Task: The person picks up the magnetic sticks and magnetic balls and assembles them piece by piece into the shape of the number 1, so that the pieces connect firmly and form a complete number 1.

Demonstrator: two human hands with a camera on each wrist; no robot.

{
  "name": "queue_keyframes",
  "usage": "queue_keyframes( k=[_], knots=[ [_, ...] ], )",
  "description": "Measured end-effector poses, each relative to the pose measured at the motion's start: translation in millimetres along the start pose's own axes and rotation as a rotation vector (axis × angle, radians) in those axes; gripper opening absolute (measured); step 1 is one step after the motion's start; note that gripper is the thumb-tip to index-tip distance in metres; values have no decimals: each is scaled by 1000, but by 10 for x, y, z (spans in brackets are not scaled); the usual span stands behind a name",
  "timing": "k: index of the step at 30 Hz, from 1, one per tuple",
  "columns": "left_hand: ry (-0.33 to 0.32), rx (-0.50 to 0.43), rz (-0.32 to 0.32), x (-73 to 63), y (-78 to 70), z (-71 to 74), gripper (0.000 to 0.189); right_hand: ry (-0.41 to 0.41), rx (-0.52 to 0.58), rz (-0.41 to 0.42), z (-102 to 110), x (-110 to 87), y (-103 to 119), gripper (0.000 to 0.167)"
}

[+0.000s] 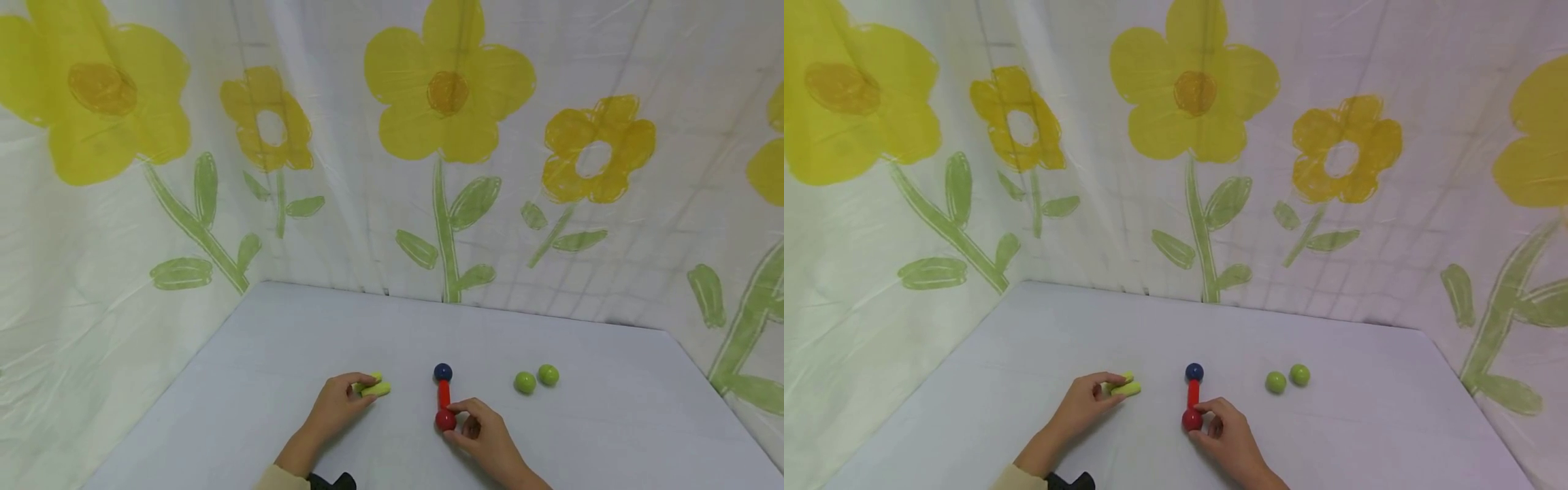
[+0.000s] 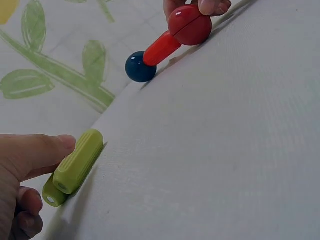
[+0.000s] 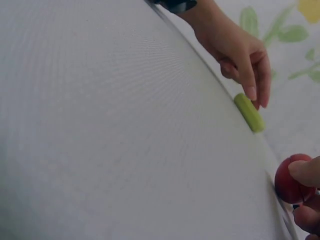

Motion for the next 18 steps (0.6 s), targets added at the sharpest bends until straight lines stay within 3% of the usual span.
queue_keyframes(
  k=[8, 18],
  knots=[
    [-32, 111, -52, 14, -23, -18, 22, -6, -10, -33, 6, -7, -51, 28],
    [40, 274, -56, 5, -67, -56, 21, 9, 8, -57, -8, 8, -87, 27]
  ],
)
Point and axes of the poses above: each hand's wrist, its own x-axis towards the middle knuckle, its own z-axis out of the back of the hand, y = z × x, the point moved 7 cm from there along x, towards the middle knuckle, and after that the axes turned 3 degrees about y, right-handed, at the moved point
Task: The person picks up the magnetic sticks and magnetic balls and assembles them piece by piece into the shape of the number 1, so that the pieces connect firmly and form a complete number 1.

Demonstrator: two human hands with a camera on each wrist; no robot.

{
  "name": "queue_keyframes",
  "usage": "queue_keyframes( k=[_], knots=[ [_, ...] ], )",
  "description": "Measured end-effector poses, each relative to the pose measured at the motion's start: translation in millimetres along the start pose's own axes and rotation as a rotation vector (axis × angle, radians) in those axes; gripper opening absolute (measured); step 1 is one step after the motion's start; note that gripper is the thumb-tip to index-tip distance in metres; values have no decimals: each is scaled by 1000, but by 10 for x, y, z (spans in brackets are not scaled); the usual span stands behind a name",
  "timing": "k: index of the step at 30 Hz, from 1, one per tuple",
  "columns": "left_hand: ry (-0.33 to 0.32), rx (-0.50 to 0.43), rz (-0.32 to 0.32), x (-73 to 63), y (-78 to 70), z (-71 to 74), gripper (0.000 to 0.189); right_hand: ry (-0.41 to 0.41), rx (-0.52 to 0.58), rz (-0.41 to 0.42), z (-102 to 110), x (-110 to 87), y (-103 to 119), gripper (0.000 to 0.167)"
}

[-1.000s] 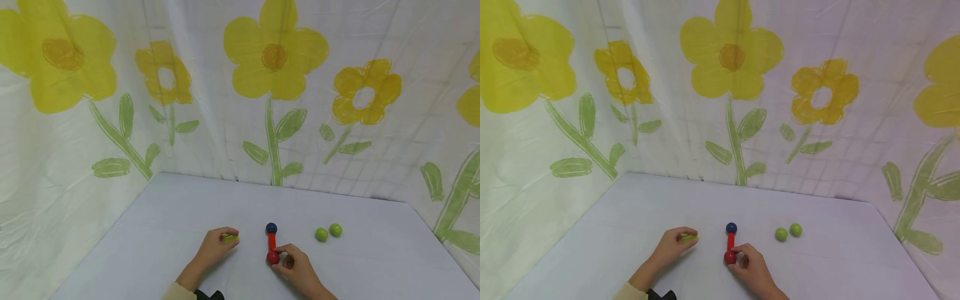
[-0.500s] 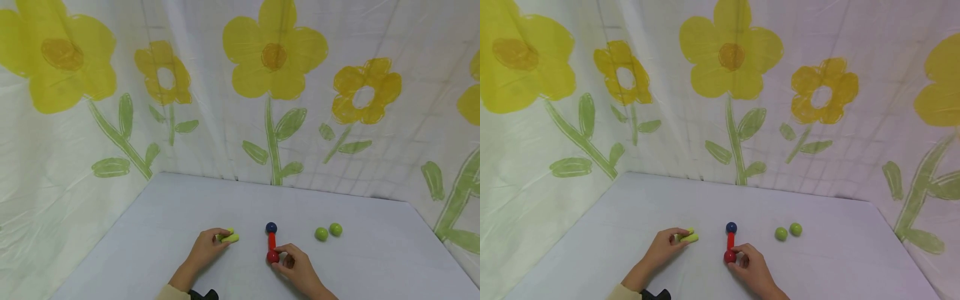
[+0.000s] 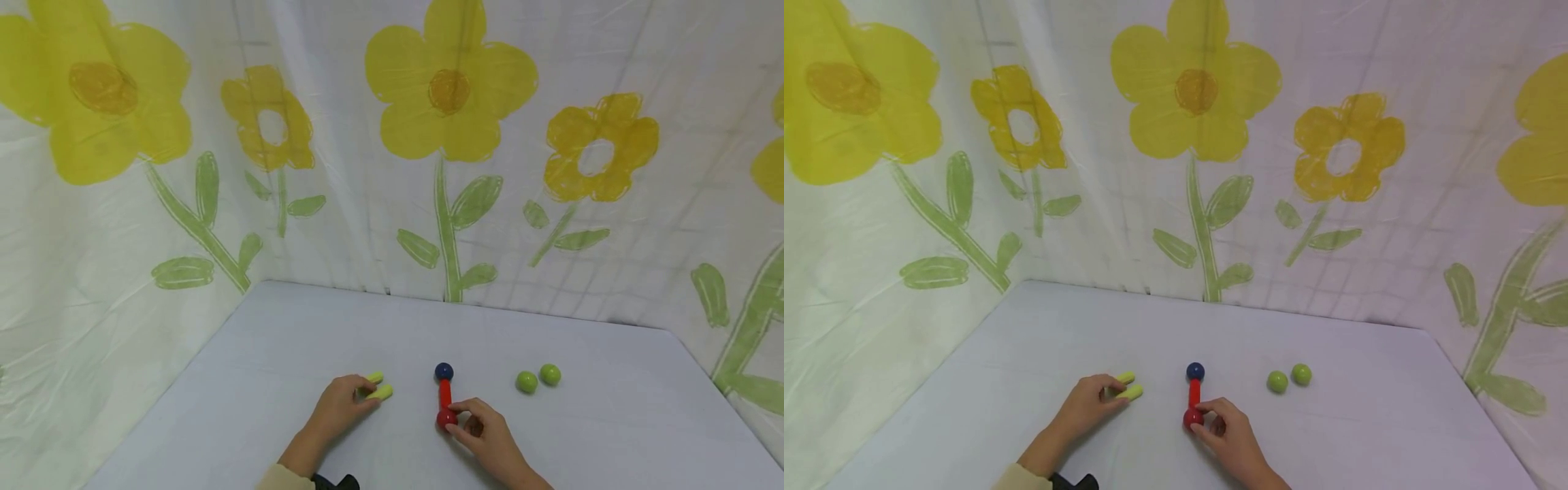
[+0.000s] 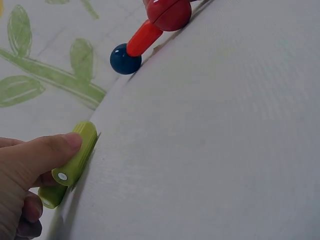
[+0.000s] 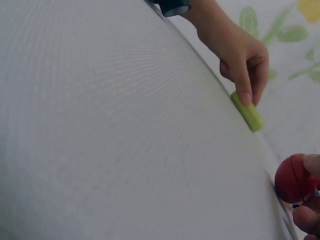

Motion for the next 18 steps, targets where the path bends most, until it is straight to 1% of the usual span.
queue_keyframes(
  k=[5, 11, 14, 18],
  knots=[
    [36, 85, -14, 5, -54, -6, 19, 2, 3, -7, 3, 4, -6, 27],
    [21, 130, -56, -12, -102, -2, 18, 2, -1, -9, 3, -7, 5, 27],
    [18, 125, -62, -16, -107, -7, 20, 3, -1, -12, 2, -10, 10, 27],
    [23, 87, -25, -17, -71, -17, 20, 6, 1, -14, -5, -8, 9, 27]
  ],
)
Point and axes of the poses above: each hand's wrist, its own x-axis towards the middle knuckle, its own z-axis out of the back of the hand, y = z × x, the point moved 7 cm from there along x, towards the middle knuckle, and after that the axes turned 3 degrees about y, right-handed, at the moved point
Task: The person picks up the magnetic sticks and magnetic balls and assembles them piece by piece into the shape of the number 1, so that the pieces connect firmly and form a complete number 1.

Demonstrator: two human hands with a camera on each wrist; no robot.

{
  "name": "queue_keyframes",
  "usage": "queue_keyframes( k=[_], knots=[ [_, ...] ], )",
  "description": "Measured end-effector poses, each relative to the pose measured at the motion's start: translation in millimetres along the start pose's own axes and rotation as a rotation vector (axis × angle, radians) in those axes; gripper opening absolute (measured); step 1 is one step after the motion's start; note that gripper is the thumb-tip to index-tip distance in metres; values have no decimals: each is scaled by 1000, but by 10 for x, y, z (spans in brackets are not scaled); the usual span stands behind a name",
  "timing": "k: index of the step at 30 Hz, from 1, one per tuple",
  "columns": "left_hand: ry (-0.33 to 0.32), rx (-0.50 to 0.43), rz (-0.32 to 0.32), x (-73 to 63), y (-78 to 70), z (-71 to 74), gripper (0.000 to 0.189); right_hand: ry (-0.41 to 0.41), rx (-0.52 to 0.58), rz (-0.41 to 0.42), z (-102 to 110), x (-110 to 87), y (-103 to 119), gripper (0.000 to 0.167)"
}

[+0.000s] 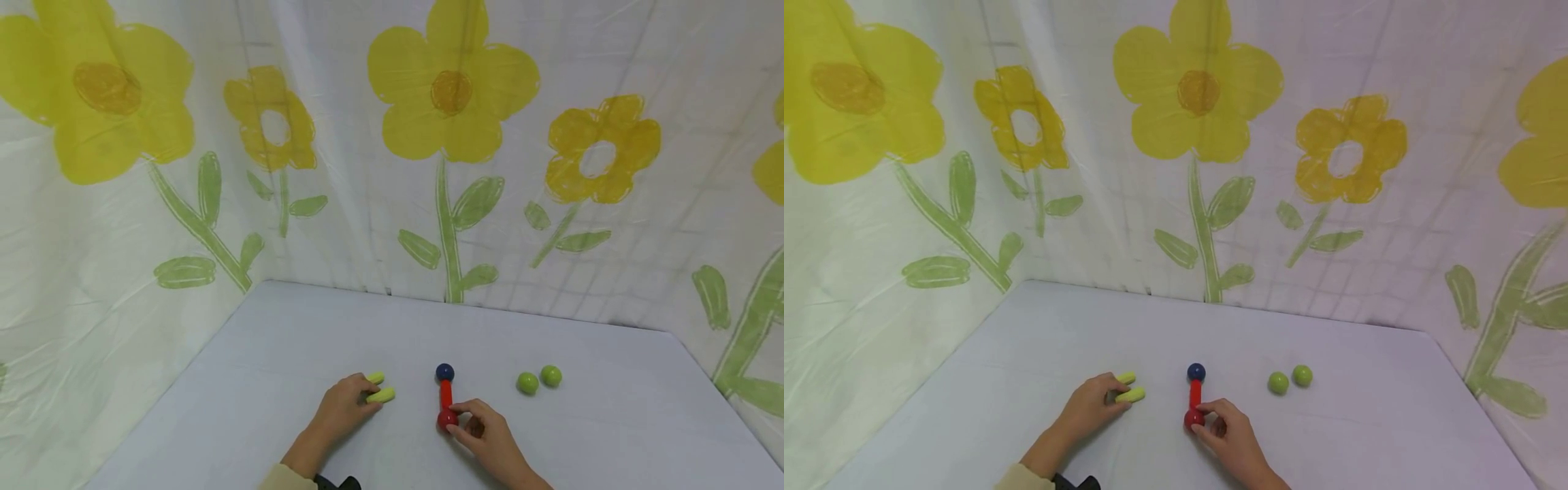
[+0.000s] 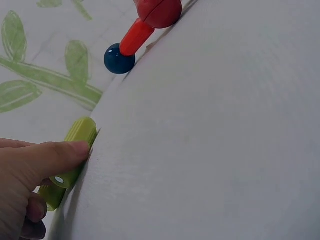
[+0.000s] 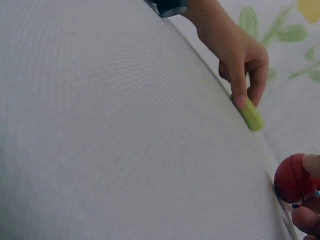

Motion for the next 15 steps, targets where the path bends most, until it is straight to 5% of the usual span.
queue_keyframes(
  k=[6, 15],
  knots=[
    [37, -48, 33, 6, 32, -29, 23, -6, 4, 0, 3, -1, -5, 27],
    [61, -54, -11, -1, 9, -58, 25, -14, 34, 22, 10, -18, 21, 29]
  ],
)
Point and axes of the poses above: each hand's wrist, its own x-axis towards the middle knuckle, its own z-axis out of the back of the hand, y = z × x, the point moved 7 cm from there along x, towards the middle knuckle, and after that the axes turned 3 degrees about y, right-handed, at the moved point
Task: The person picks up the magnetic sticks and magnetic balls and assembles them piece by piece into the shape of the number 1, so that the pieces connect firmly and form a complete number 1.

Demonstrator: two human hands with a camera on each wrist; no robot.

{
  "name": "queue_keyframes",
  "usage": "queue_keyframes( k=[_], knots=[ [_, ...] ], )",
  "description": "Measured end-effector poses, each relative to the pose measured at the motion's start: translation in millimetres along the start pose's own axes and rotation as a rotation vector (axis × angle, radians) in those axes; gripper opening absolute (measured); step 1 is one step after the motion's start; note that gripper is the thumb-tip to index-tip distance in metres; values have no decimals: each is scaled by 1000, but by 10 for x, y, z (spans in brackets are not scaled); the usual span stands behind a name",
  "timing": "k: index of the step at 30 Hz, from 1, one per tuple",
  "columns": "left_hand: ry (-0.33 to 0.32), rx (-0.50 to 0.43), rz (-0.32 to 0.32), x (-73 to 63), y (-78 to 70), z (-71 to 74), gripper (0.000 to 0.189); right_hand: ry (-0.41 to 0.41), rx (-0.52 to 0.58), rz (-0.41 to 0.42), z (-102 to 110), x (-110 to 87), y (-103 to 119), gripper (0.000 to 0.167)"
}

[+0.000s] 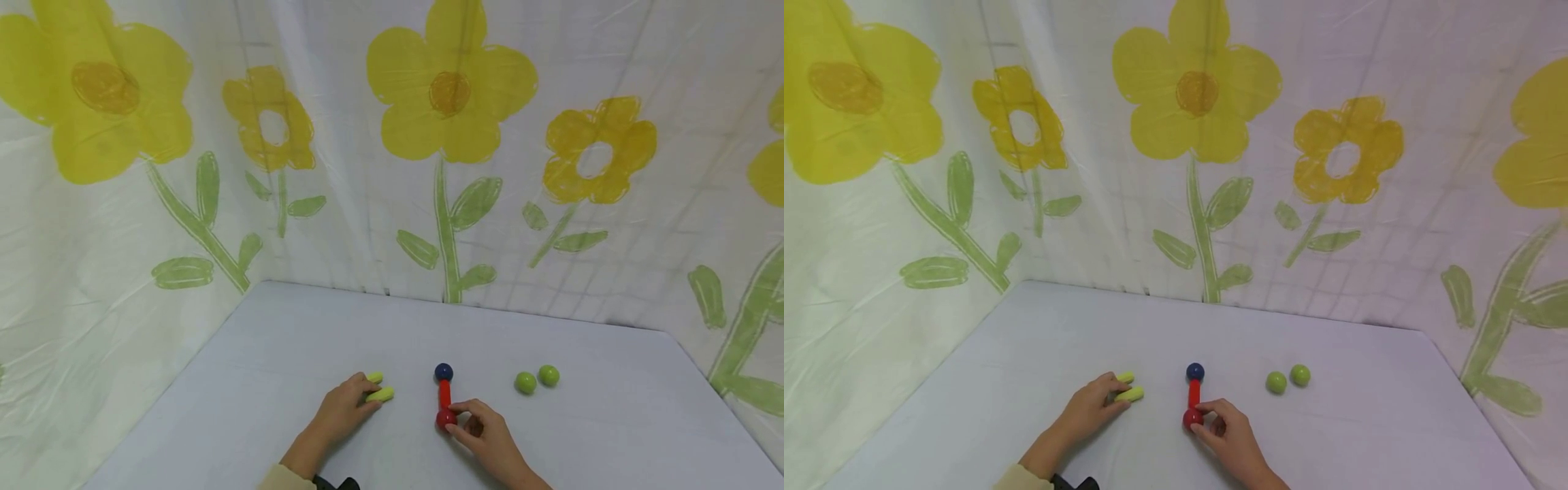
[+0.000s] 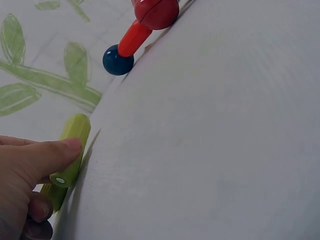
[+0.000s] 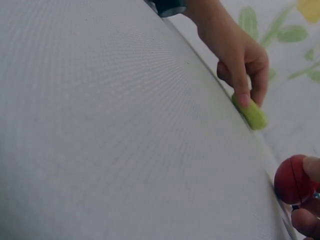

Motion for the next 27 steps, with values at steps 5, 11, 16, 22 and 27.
queue_keyframes(
  k=[5, 11, 16, 22, 27],
  knots=[
    [-2, -12, -26, 2, -48, -5, 23, -7, -15, -22, 11, 5, -28, 28],
    [8, -113, -24, 3, -114, -51, 23, -17, -14, -18, 26, 17, -20, 29],
    [37, -260, 14, -15, -169, -104, 23, -23, -34, -7, 8, 49, -26, 28],
    [110, -477, 67, 2, -226, -214, 23, -47, -33, 5, 8, 72, -17, 28],
    [181, -592, 83, 28, -305, -313, 21, -62, -24, -19, 11, 107, -34, 28]
  ],
)
Point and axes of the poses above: each hand's wrist, its own x-axis towards the middle knuckle, its own z-axis out of the back of the hand, y = z × x, the point moved 7 cm from there along x, towards the middle knuckle, and after that the axes turned 3 degrees about y, right-handed, at the moved point
